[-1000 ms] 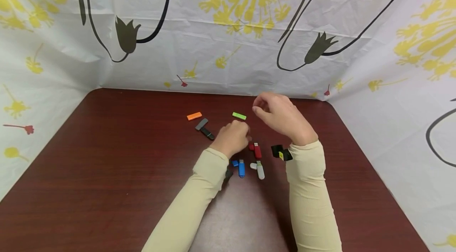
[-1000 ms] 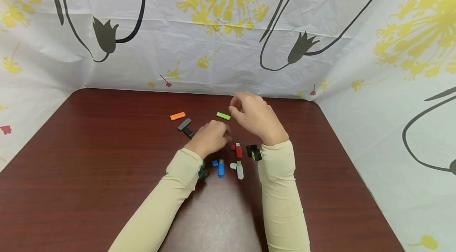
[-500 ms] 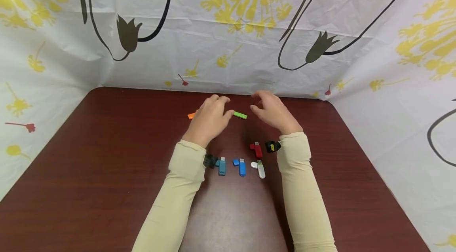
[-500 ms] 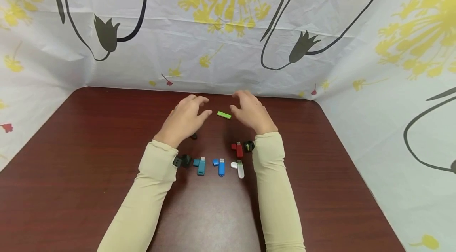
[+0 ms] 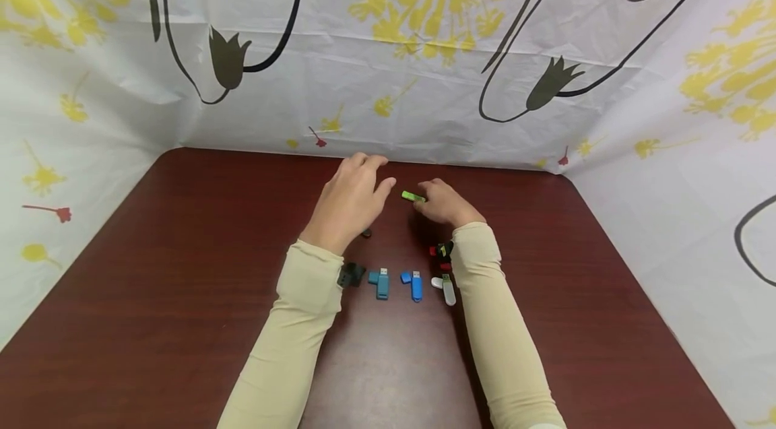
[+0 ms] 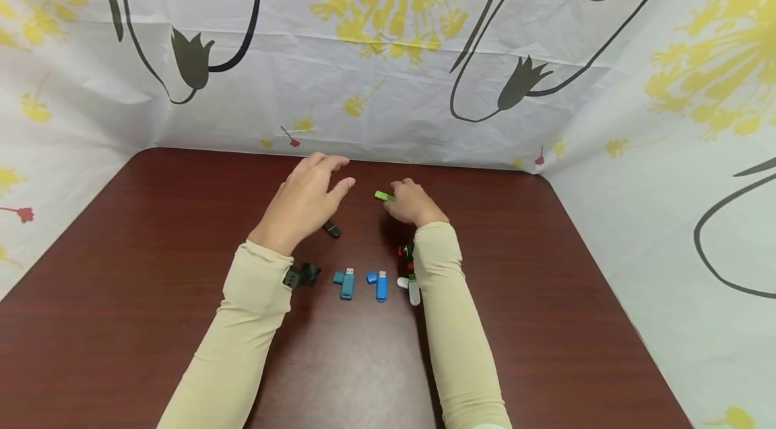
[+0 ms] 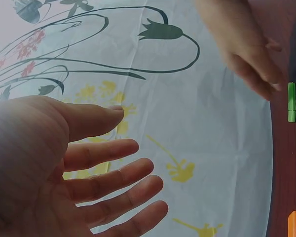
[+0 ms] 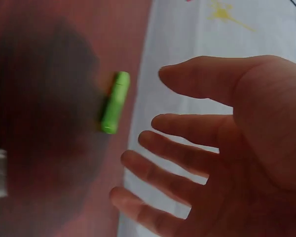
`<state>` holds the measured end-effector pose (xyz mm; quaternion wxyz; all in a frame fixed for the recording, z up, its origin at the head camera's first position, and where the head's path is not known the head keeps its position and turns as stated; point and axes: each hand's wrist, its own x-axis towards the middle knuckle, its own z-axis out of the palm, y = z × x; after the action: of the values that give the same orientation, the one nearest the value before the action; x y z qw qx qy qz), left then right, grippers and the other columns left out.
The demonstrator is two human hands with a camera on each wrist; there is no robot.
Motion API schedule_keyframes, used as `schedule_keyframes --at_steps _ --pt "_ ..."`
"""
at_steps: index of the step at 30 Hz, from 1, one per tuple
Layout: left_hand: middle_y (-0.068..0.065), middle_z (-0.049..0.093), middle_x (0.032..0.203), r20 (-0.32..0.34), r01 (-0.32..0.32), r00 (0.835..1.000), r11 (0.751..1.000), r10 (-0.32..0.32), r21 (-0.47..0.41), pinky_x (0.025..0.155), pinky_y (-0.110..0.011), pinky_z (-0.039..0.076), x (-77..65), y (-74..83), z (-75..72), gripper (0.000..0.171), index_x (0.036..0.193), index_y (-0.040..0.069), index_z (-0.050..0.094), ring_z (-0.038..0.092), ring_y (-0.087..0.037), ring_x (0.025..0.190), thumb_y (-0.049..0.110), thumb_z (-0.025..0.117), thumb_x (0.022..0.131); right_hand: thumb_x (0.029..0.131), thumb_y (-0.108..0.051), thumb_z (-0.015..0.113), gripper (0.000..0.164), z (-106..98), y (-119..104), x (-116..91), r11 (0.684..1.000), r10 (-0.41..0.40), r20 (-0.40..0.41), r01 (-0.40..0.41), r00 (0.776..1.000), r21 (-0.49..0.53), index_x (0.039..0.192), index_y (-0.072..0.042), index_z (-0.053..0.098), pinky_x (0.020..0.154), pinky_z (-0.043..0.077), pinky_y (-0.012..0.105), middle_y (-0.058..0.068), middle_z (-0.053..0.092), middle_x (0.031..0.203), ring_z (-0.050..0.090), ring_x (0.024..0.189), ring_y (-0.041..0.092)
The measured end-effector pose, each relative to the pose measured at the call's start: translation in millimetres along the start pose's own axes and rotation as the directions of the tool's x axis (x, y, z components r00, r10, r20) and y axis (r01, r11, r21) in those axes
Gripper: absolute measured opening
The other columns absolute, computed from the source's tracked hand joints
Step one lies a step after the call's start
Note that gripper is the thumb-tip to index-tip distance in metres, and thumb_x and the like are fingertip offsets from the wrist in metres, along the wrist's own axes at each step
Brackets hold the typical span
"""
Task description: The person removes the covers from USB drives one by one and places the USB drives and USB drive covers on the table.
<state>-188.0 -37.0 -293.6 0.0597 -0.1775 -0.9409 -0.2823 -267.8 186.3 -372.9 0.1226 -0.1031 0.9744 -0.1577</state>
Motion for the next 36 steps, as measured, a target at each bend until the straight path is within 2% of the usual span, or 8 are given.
schedule_keyframes --at_steps 5,10,17,22,26,30,36 --pt "-0.015 0.059 0.151 -0.002 -0.005 1.0 1.0 0.005 -0.012 0.109 -0.05 0.056 0.7 -2.7 1.1 0.046 0.153 0.009 0.059 0.056 -0.033 0.14 0.032 0.059 0.113 0.112 -0.023 0.054 0.061 9.8 0.8 3.7 0.998 0.062 0.072 -0.06 0.996 -0.036 0.164 0.004 0.038 0.128 0.034 0.061 0.031 0.033 0.17 0.032 0.157 0.051" --pt "-0.015 0.058 0.151 0.014 0.001 1.0 1.0 -0.001 -0.02 0.11 -0.051 0.055 1.8 -3.7 1.4 0.046 0.153 0.01 0.059 0.055 -0.034 0.141 0.032 0.058 0.113 0.112 -0.024 0.054 0.06 12.2 1.9 4.8 0.996 0.08 0.073 -0.076 0.994 -0.055 0.166 -0.003 0.04 0.128 0.033 0.062 0.028 0.03 0.172 0.028 0.158 0.051" --pt "-0.014 0.057 0.152 0.022 0.015 1.0 0.999 -0.015 -0.029 0.111 -0.052 0.054 2.4 -6.5 -0.1 0.046 0.154 0.011 0.058 0.054 -0.034 0.142 0.034 0.058 0.114 0.11 -0.019 0.061 0.044 10.2 4.9 2.0 1.0 0.004 0.067 -0.002 0.998 -0.025 0.152 -0.004 0.059 0.12 0.041 0.06 0.026 0.05 0.155 0.04 0.147 0.049" --pt "-0.014 0.057 0.152 0.028 0.019 0.999 0.999 -0.018 -0.04 0.11 -0.052 0.054 2.0 -7.6 0.0 0.046 0.154 0.012 0.058 0.055 -0.033 0.14 0.034 0.058 0.113 0.106 -0.019 0.07 0.037 8.5 3.6 0.8 0.999 -0.032 0.067 0.032 0.997 -0.008 0.14 -0.004 0.068 0.111 0.045 0.056 0.02 0.063 0.135 0.049 0.133 0.039" --pt "-0.014 0.056 0.154 0.042 0.022 0.999 0.999 -0.02 -0.047 0.111 -0.052 0.054 2.7 -8.6 1.4 0.046 0.154 0.011 0.058 0.053 -0.033 0.142 0.033 0.058 0.114 0.102 -0.018 0.076 0.026 8.1 -0.9 0.2 0.999 -0.045 0.08 0.045 0.996 0.0 0.125 -0.006 0.074 0.099 0.048 0.05 0.016 0.064 0.122 0.049 0.12 0.032" --pt "-0.014 0.056 0.154 0.048 0.028 0.999 0.998 -0.025 -0.054 0.111 -0.052 0.054 2.9 -9.3 1.7 0.047 0.155 0.011 0.057 0.053 -0.034 0.143 0.034 0.057 0.114 0.097 -0.015 0.079 0.017 8.5 -6.1 -0.1 0.999 -0.045 0.107 0.045 0.993 0.002 0.112 -0.007 0.075 0.09 0.05 0.043 0.015 0.062 0.12 0.051 0.11 0.027" --pt "-0.014 0.056 0.154 0.042 0.03 0.999 0.998 -0.028 -0.058 0.111 -0.053 0.054 2.6 -10.7 0.7 0.047 0.155 0.011 0.057 0.054 -0.034 0.141 0.034 0.058 0.114 0.095 -0.007 0.074 0.02 6.9 -13.1 -2.0 1.0 -0.028 0.155 0.027 0.987 0.007 0.115 -0.003 0.076 0.084 0.055 0.038 0.014 0.072 0.117 0.062 0.095 0.024"
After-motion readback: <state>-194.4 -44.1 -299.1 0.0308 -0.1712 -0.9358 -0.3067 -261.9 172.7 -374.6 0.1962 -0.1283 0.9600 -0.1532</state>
